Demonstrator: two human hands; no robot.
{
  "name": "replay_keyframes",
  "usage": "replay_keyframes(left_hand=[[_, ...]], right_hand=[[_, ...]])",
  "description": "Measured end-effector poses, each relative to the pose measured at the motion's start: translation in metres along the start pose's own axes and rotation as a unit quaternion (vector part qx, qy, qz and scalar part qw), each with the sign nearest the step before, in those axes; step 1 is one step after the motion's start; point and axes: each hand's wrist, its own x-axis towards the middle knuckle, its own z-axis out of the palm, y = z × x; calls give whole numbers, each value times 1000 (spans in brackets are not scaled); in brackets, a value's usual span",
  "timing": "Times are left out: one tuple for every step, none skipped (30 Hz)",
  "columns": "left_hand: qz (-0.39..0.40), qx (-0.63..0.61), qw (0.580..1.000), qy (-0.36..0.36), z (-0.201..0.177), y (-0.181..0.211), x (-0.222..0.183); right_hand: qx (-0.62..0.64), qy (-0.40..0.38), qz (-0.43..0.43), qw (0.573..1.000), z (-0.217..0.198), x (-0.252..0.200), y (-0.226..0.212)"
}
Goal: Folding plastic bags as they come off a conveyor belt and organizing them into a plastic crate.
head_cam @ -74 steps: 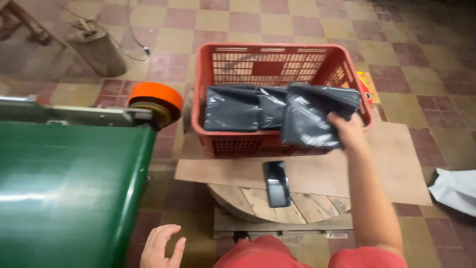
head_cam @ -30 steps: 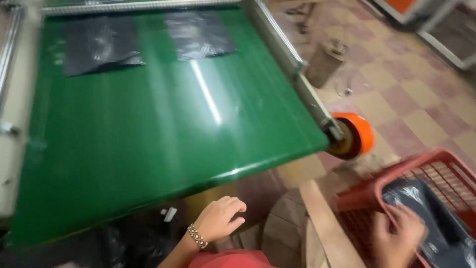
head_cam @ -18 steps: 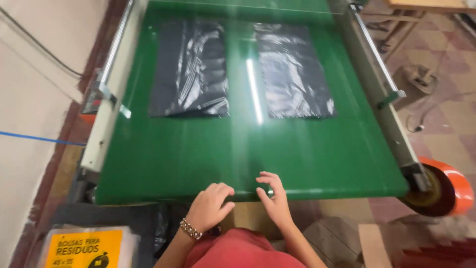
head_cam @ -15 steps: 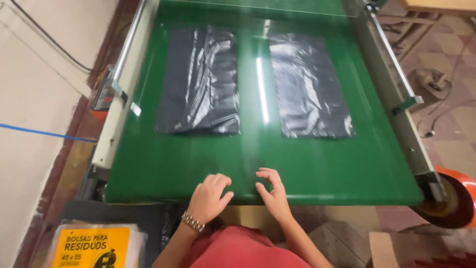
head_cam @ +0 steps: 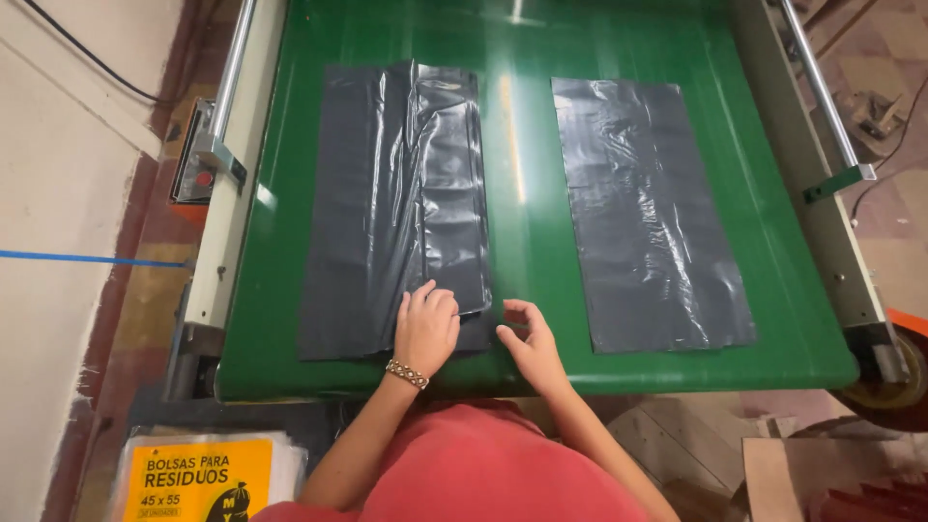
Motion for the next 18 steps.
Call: replay_keyframes(left_hand=[[-26,-41,999,3,6,-6,1],[-26,-40,999,1,-4,-7,3],[-35,-100,994,-14,-14,-8,4],[-44,-159,986,-30,-23,-9,4],[-44,-158,986,-33,-29,-9,5],[-36,-180,981,-56,-34,-10,6],[-28,-204,975,-79,-40,-10,8],[-27,-204,975,-82,-43,-11,8],[-13,-190,975,-118,-46,-13,10],[2,-175,972,-154,-48,-14,11],[4,-175,972,-154,-38,-19,18],[26,-177,976,-126,-29,-24,24],[46,-178,978,-96,-19,-29,30],[46,-179,978,-96,-20,-28,39],[35,-97,993,-57,-21,-27,50],[22,-15,999,-17,-22,-25,60],[24,-16,999,-16,-26,-22,68],[0,0,999,-48,-30,-18,75]], right_hand=[[7,-4,1,1000,2,3,-3],[9,-3,3,1000,3,8,0],[8,-9,9,1000,5,12,3],[7,-15,14,1000,6,15,6],[8,-15,16,1000,9,19,11],[16,-17,19,1000,11,22,15],[24,-19,21,999,13,25,19],[25,-18,24,999,13,26,15],[25,-20,34,999,12,27,12],[26,-22,43,998,11,27,9],[26,-19,43,999,10,30,15],[64,-19,75,995,10,32,21],[102,-21,107,989,10,35,27],[101,-20,106,989,10,32,14],[125,-10,131,983,9,31,-1],[148,0,156,977,9,29,-15],[148,3,155,977,9,29,-20],[181,2,175,968,10,30,-25]])
